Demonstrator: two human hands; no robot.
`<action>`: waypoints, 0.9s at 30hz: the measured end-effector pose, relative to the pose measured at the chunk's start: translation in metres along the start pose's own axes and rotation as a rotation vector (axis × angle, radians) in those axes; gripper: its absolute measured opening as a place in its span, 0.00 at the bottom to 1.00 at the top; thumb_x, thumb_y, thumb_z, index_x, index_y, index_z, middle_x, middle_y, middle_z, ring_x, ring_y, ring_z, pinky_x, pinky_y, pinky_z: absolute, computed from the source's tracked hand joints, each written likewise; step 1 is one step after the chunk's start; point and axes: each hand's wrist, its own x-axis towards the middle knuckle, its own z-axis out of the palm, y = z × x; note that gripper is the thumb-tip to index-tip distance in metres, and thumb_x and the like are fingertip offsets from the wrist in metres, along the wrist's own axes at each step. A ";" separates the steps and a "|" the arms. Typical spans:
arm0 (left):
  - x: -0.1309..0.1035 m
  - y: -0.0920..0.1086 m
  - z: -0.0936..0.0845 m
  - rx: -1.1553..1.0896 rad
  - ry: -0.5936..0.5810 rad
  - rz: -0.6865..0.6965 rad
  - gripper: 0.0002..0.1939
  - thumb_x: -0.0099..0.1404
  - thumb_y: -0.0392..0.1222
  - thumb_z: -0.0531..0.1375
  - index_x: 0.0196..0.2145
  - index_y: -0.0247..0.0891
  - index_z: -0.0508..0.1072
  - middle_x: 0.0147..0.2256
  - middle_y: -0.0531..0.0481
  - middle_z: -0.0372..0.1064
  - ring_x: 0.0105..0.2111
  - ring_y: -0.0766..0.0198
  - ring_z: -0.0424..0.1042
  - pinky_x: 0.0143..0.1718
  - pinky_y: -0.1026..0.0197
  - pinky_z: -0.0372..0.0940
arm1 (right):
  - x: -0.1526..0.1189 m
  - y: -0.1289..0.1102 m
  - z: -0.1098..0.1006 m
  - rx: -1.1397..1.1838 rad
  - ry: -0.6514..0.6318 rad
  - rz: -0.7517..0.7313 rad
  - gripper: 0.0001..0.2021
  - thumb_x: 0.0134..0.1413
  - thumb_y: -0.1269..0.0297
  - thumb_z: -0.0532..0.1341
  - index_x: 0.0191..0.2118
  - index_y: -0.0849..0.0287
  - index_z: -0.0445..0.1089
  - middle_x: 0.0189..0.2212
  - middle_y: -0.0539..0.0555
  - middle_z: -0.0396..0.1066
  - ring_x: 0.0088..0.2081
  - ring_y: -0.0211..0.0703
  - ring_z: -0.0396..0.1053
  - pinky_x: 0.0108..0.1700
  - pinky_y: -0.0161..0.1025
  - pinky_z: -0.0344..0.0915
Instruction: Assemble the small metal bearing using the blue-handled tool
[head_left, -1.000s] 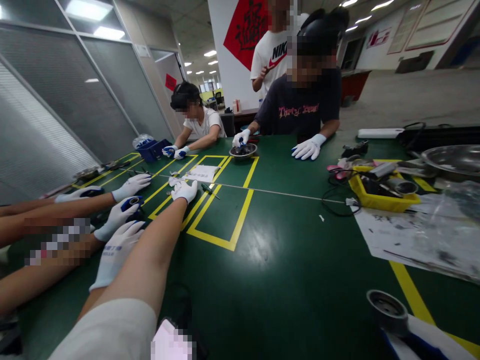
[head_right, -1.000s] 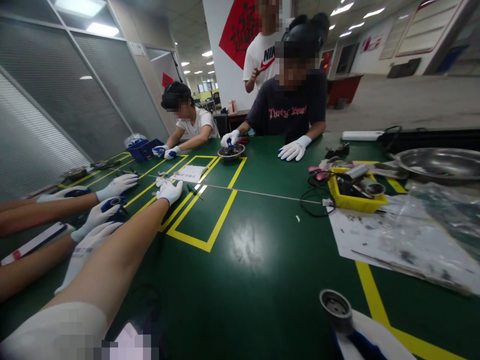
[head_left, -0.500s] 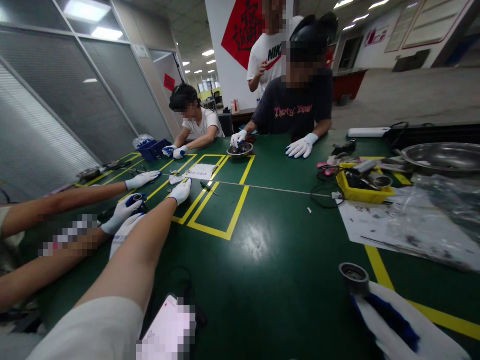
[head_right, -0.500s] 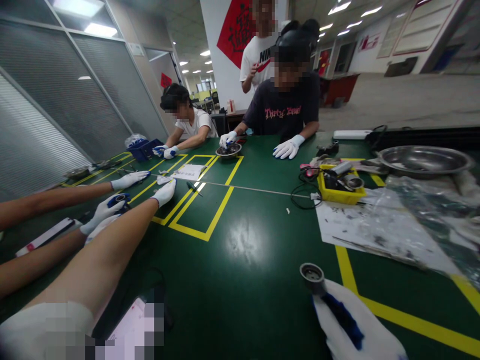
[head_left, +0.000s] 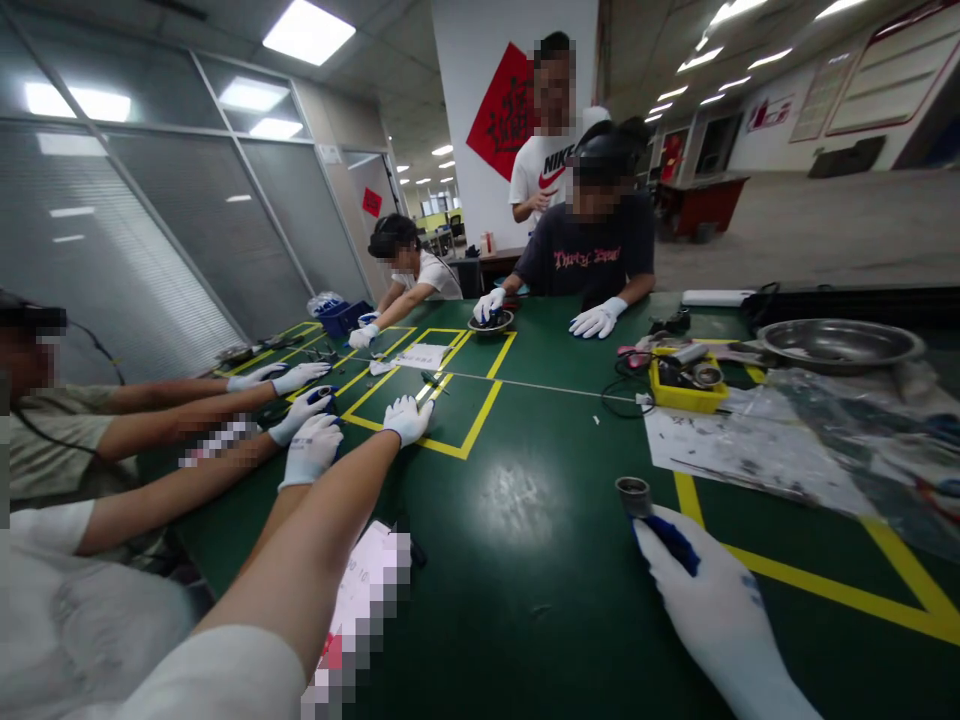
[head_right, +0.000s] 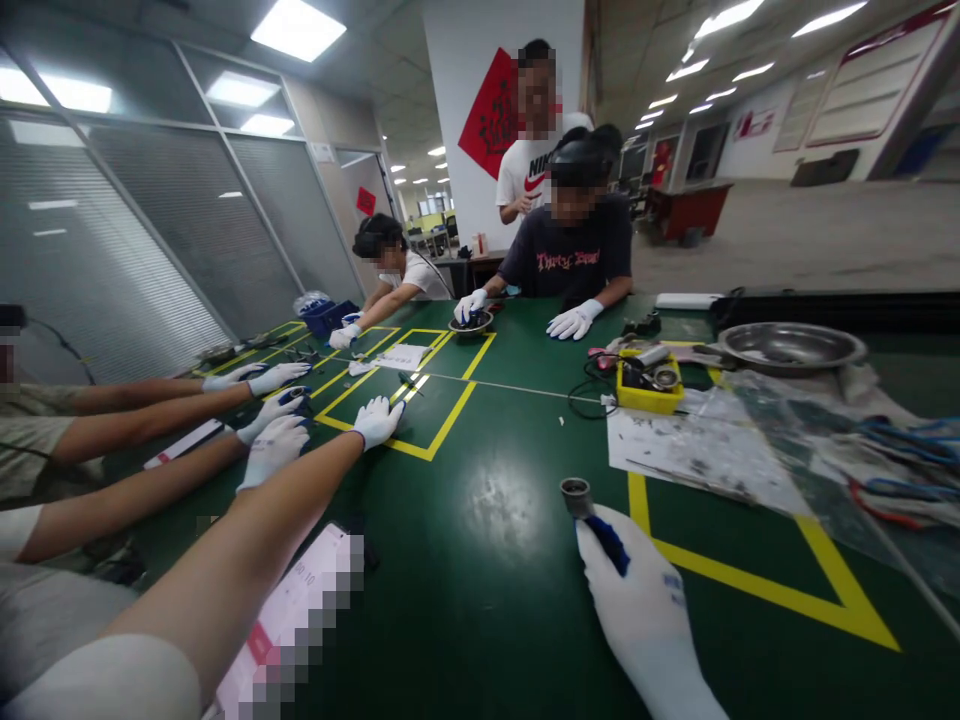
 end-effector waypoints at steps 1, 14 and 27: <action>-0.007 0.006 0.000 -0.002 0.006 -0.011 0.21 0.73 0.48 0.62 0.59 0.37 0.71 0.59 0.40 0.69 0.54 0.50 0.73 0.54 0.42 0.72 | 0.002 0.000 0.000 0.005 -0.034 -0.007 0.27 0.57 0.46 0.56 0.51 0.59 0.79 0.42 0.61 0.81 0.37 0.58 0.78 0.40 0.51 0.74; -0.098 0.082 0.009 -0.060 -0.097 -0.029 0.44 0.75 0.65 0.43 0.70 0.21 0.58 0.73 0.25 0.48 0.73 0.36 0.47 0.73 0.40 0.43 | 0.008 0.000 0.014 0.016 0.062 -0.145 0.26 0.51 0.47 0.57 0.45 0.60 0.80 0.37 0.62 0.81 0.38 0.59 0.76 0.45 0.53 0.71; -0.211 0.142 0.008 -0.093 -0.218 0.280 0.52 0.71 0.70 0.39 0.74 0.21 0.50 0.75 0.32 0.37 0.76 0.41 0.37 0.75 0.43 0.34 | 0.016 0.006 0.020 0.126 0.088 -0.223 0.21 0.51 0.48 0.59 0.40 0.58 0.79 0.34 0.60 0.80 0.37 0.57 0.76 0.45 0.53 0.70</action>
